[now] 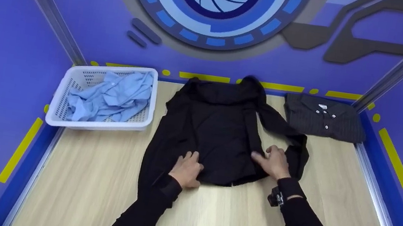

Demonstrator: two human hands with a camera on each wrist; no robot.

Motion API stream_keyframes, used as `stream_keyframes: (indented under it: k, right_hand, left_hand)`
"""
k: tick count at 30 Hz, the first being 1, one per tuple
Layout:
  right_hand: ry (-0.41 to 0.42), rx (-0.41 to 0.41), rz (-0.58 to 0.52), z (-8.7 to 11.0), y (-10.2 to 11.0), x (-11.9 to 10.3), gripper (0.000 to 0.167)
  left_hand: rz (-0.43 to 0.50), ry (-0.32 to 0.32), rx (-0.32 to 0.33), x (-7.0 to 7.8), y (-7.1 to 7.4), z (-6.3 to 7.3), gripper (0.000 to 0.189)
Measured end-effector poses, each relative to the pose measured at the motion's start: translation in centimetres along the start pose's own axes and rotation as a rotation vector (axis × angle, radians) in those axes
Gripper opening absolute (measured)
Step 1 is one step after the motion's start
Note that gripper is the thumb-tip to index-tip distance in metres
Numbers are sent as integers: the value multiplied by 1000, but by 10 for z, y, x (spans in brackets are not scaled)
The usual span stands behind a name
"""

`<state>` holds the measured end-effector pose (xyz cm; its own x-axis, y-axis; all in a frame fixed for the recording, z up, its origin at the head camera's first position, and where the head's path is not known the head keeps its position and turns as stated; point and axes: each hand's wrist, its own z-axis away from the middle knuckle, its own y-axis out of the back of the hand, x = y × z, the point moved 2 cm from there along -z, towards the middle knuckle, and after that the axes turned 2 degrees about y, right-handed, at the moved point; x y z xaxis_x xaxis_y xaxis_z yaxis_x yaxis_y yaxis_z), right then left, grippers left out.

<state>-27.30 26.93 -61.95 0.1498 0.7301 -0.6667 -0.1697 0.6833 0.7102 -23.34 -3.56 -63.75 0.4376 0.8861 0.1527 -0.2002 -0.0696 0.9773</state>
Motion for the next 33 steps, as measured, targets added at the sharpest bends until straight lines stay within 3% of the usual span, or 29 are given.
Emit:
stream_keyframes:
  k: [1,4,7,9,13,15,18,20,24,27,29,33]
  right_hand:
    - [18,32,89,0,-2,0,67]
    - [69,-8,249,2,-9,2,61]
    - [71,-37,240,2,-11,7,42]
    - [-1,-79,83,2,-9,11,26]
    - [-194,-199,-351,0,-2,18,7]
    - [-231,-266,-506,1,2,18,14]
    - [-248,-366,-595,3,6,18,19]
    - [-262,-445,-558,7,6,19,20]
    - [-274,-641,-344,14,3,19,6]
    - [-229,-712,-219,16,3,18,22]
    - [-174,-654,-149,14,3,14,36]
    - [10,-373,5,7,-3,2,50]
  left_hand:
    - [-14,1,9,1,0,0,46]
    - [-31,11,30,1,-2,2,51]
    - [-9,28,36,-1,-2,4,54]
    - [24,38,50,-4,-2,4,54]
    - [117,30,106,-12,2,4,48]
    - [176,16,140,-16,5,4,44]
    - [265,15,121,-20,10,5,39]
    - [291,27,54,-22,13,6,35]
    - [284,76,-186,-22,17,9,16]
    - [278,124,-380,-20,25,14,14]
    - [273,152,-477,-18,31,16,22]
    - [219,180,-565,-11,39,17,35]
